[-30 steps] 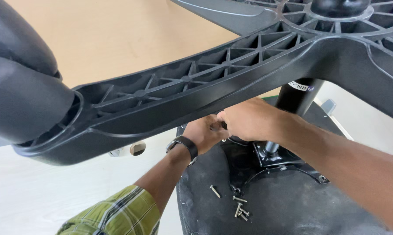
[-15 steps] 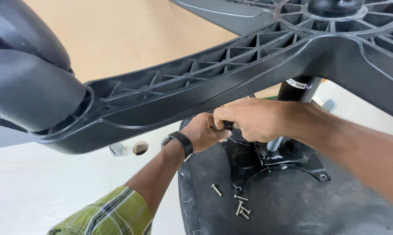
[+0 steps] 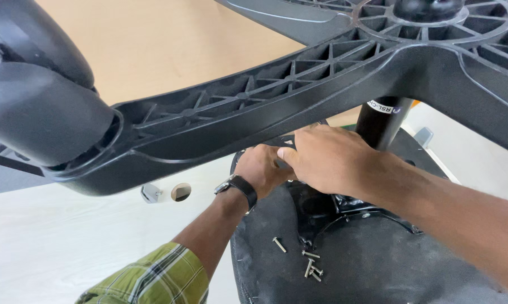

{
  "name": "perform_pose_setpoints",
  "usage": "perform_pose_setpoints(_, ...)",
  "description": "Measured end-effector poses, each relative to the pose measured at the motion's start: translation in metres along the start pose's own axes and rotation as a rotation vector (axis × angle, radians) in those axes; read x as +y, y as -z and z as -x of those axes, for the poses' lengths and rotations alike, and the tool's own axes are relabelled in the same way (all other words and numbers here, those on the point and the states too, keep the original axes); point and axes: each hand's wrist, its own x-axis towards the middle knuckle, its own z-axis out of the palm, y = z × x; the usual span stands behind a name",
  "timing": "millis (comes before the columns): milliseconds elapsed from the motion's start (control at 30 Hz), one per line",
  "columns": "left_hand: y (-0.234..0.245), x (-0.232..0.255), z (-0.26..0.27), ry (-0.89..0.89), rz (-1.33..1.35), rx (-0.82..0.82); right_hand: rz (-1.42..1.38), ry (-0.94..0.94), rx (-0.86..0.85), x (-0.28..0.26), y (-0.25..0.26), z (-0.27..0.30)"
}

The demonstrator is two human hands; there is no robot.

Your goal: The person attaches a black plastic chair base to a gas-lift cylinder using multiple screws. They align the base, insert screws, and tighten them by hand to secure the connection.

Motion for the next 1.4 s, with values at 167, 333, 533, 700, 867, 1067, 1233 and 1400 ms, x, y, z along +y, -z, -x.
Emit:
perform_pose_setpoints(167,-0.008,0.005,0.0,0.004,-0.028,0.162,-0.07,0.067,0.26,0.004,-0.017,-0.004)
perform_pose_setpoints(333,-0.016,-0.001,-0.006,-0.026,0.086,0.16,-0.039,0.069,0.249,0.008,-0.027,-0.016)
perform_pose_setpoints(533,-0.024,-0.009,-0.015,-0.061,0.168,0.115,0.092,0.188,0.229,0.023,-0.029,-0.036)
perform_pose_setpoints(700,-0.03,-0.011,-0.017,0.009,0.169,0.018,0.142,0.323,0.202,0.029,-0.025,-0.041)
perform_pose_setpoints(867,-0.039,-0.019,-0.019,0.031,0.144,-0.059,0.005,0.236,0.021,0.029,-0.013,-0.029)
perform_pose_setpoints(1067,-0.045,-0.017,-0.023,0.047,0.256,-0.123,0.112,0.374,-0.053,0.04,-0.006,-0.013)
perform_pose_setpoints(1233,-0.036,-0.01,-0.021,-0.013,0.13,-0.186,0.11,0.409,-0.052,0.047,-0.01,-0.016)
perform_pose_setpoints(1400,-0.027,-0.003,-0.019,-0.033,0.126,-0.147,0.109,0.273,0.006,0.04,-0.016,-0.011)
